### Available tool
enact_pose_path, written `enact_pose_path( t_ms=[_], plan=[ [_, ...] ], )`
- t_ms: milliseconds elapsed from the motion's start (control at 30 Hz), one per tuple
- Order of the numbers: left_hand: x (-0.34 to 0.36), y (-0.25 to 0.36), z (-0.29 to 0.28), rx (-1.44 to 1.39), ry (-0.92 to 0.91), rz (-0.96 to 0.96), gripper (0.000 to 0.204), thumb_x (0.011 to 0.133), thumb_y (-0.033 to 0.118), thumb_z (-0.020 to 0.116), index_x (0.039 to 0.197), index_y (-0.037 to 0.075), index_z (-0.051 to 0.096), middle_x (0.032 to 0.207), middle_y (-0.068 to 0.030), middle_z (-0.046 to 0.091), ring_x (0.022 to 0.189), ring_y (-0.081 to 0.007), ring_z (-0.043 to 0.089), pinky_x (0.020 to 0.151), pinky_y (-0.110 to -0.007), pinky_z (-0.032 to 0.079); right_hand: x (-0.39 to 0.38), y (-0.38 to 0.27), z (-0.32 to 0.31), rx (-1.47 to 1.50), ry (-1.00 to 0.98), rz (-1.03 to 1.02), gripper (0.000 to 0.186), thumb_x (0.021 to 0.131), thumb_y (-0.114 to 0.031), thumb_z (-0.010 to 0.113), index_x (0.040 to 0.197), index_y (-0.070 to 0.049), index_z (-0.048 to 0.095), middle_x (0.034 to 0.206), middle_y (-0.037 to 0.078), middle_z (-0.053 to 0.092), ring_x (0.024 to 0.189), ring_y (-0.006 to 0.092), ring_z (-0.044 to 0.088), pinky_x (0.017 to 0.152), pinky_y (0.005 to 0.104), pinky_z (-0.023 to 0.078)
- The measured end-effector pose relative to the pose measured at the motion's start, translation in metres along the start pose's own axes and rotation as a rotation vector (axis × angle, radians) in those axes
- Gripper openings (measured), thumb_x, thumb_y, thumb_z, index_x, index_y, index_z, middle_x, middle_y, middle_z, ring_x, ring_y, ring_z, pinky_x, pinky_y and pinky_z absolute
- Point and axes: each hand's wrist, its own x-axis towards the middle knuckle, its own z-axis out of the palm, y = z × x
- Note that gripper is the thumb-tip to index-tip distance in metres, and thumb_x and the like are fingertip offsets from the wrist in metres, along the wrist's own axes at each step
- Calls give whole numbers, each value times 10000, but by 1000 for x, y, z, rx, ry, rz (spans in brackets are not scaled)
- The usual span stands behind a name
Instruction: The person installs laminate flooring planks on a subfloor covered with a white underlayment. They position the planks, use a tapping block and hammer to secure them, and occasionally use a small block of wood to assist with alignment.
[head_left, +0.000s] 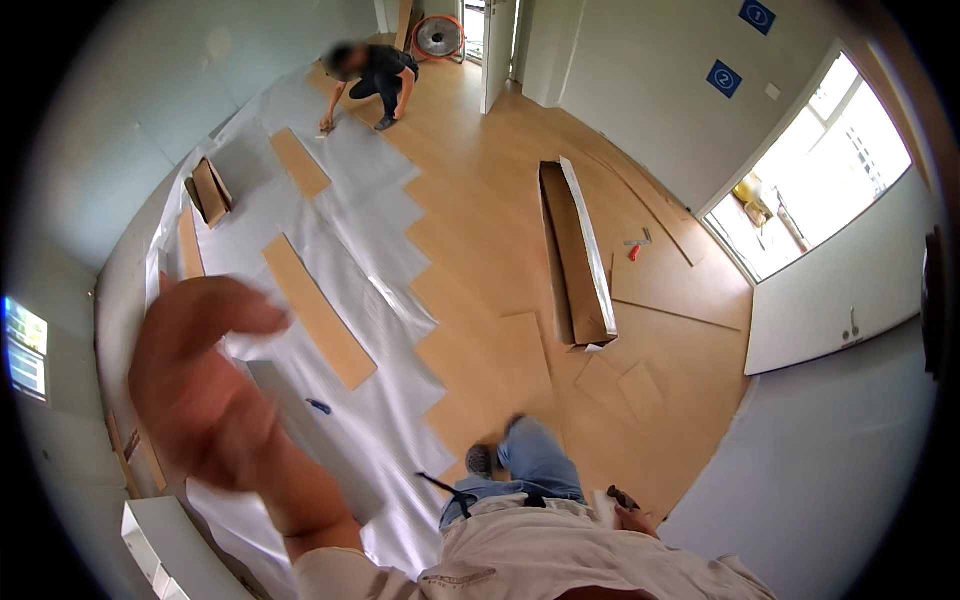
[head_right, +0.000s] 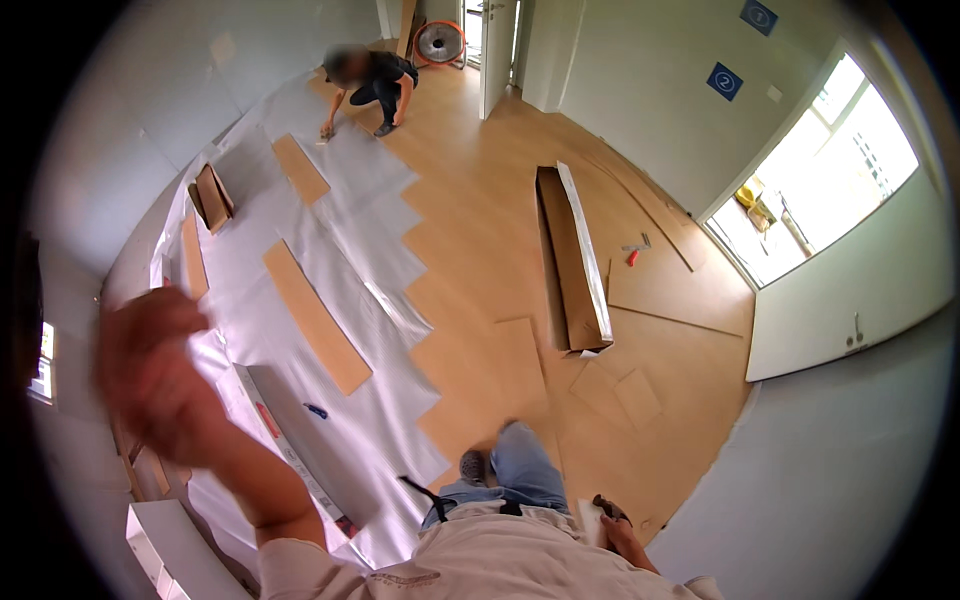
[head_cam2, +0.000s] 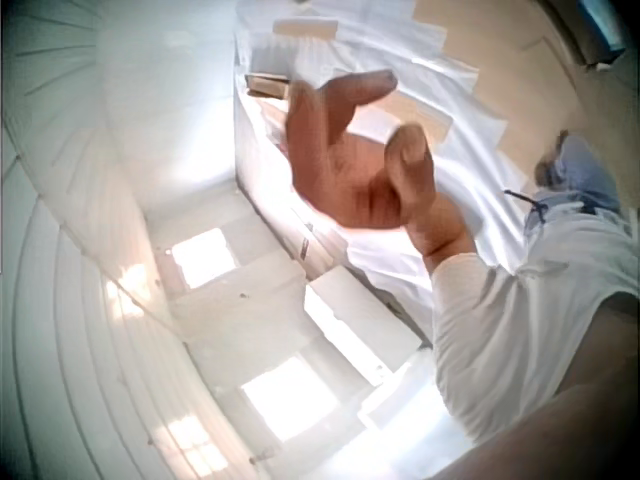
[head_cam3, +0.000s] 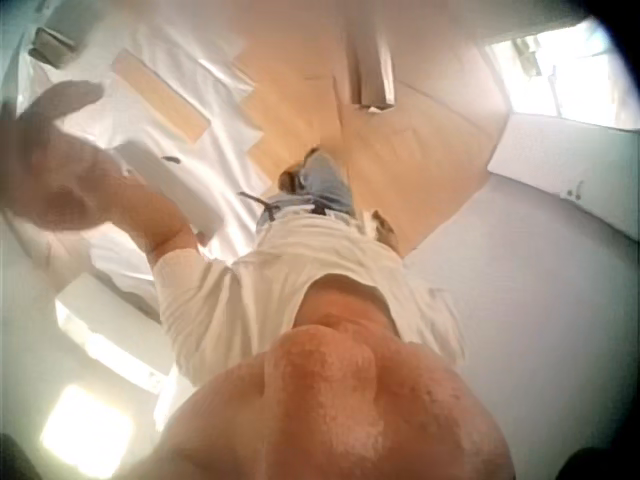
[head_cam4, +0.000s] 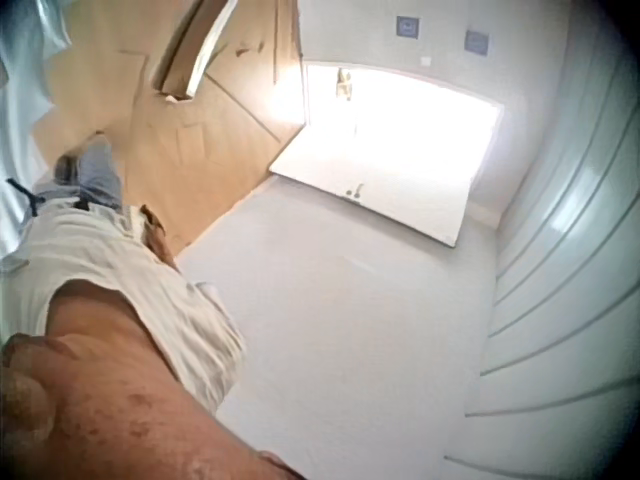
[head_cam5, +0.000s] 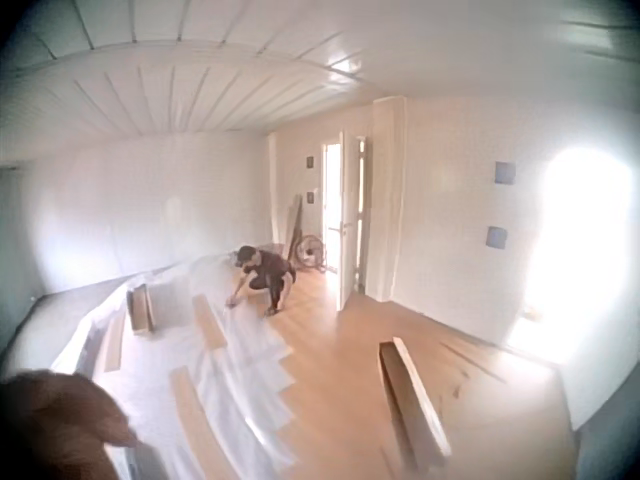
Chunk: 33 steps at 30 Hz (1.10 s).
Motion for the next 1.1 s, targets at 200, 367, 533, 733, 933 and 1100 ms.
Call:
enact_pose_path(
  t_ms=[200,367,533,733,933,1100],
  plan=[
    [58,-43,42,-27,60,336,234,994,167,610,1158,10,665,1031,-146,699,953,-257,654,931,-377,476,73,-111,1,-158,-24,-50,523,968,-418,692,1192,54,680,1060,123,702,949,227,640,833,384,505],
    [115,-115,93,29,65,382,226,988,154,614,1149,5,667,986,-140,690,905,-247,642,884,-371,471,150,-256,-4,-225,-96,-221,530,967,-422,691,1197,55,677,1070,132,702,962,236,642,843,387,504],
    [190,-186,119,121,48,345,218,982,141,618,1140,-1,669,941,-134,681,857,-236,630,838,-365,466,213,-512,7,-301,-191,-513,537,966,-426,689,1203,56,674,1080,141,701,974,244,644,854,390,504],
    [240,-236,170,22,18,133,209,975,125,623,1128,-8,671,886,-127,670,799,-223,615,782,-357,459,241,-793,-9,-395,-213,-857,545,965,-431,687,1210,57,671,1092,151,701,988,254,646,866,394,503],
    [280,-347,188,142,88,354,199,967,109,627,1117,-14,672,832,-120,659,741,-211,601,727,-350,453,264,-983,58,-492,-267,-992,554,964,-435,686,1217,57,668,1104,162,701,1003,265,648,879,398,503],
    [344,-442,216,246,126,545,192,961,96,631,1108,-20,674,787,-114,650,693,-200,589,680,-344,448,328,-1074,85,-494,-290,-938,561,963,-439,684,1222,58,665,1114,170,701,1015,273,650,890,401,503]
  ],
)
